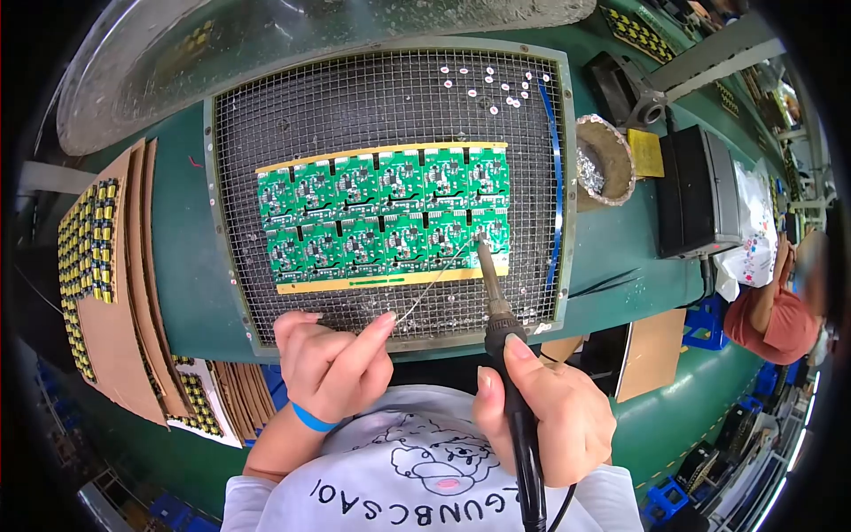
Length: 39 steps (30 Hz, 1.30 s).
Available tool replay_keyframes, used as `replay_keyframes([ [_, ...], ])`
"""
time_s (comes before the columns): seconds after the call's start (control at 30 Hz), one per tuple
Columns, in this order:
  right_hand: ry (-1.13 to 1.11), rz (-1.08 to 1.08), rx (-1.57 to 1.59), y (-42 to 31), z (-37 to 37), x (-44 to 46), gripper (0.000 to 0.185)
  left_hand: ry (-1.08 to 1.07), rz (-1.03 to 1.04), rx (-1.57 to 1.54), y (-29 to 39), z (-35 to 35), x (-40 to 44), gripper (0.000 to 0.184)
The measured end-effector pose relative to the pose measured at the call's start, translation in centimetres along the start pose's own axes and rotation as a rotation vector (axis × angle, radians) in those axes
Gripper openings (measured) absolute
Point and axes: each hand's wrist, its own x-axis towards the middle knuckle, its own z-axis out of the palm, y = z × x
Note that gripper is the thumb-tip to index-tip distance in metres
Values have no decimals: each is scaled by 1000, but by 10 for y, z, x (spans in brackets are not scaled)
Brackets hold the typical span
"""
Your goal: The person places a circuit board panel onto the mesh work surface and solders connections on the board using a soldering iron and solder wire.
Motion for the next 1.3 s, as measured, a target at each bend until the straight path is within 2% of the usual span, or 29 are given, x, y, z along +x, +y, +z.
replay_keyframes([
  [0.3,15,83,4,-5,-3,-2,24,2,7,8,1,0,1,45],
  [0.4,-9,135,-23,-7,-10,-5,27,-13,-5,-21,4,-1,2,34],
  [0.47,-12,250,28,2,-22,-14,25,-13,-1,-15,4,0,2,35],
  [0.57,397,332,102,38,-11,-26,22,-34,6,-5,3,0,1,37],
  [0.6,455,369,-2,57,-4,-24,21,-32,5,-4,4,-1,1,37],
  [0.67,244,711,-73,70,-9,-8,25,-46,5,-11,4,-1,2,39],
  [0.73,258,725,72,86,-4,-14,25,-45,9,-8,4,0,2,39],
  [0.8,465,694,43,82,-3,-22,25,-46,11,-3,4,0,2,39],
  [0.83,484,701,78,81,-4,-23,24,-51,8,-3,4,0,2,38],
  [0.87,484,702,79,82,-4,-22,24,-55,7,-3,4,-1,2,38],
  [0.93,305,767,92,84,-3,-16,22,-48,12,2,4,0,2,37],
  [1.1,420,651,74,71,-8,-29,21,-49,20,3,3,1,2,36],
  [1.2,484,532,164,65,-7,-33,23,-34,46,20,2,3,1,44],
  [1.3,469,525,230,60,-11,-42,23,-27,43,-1,4,2,2,36],
])
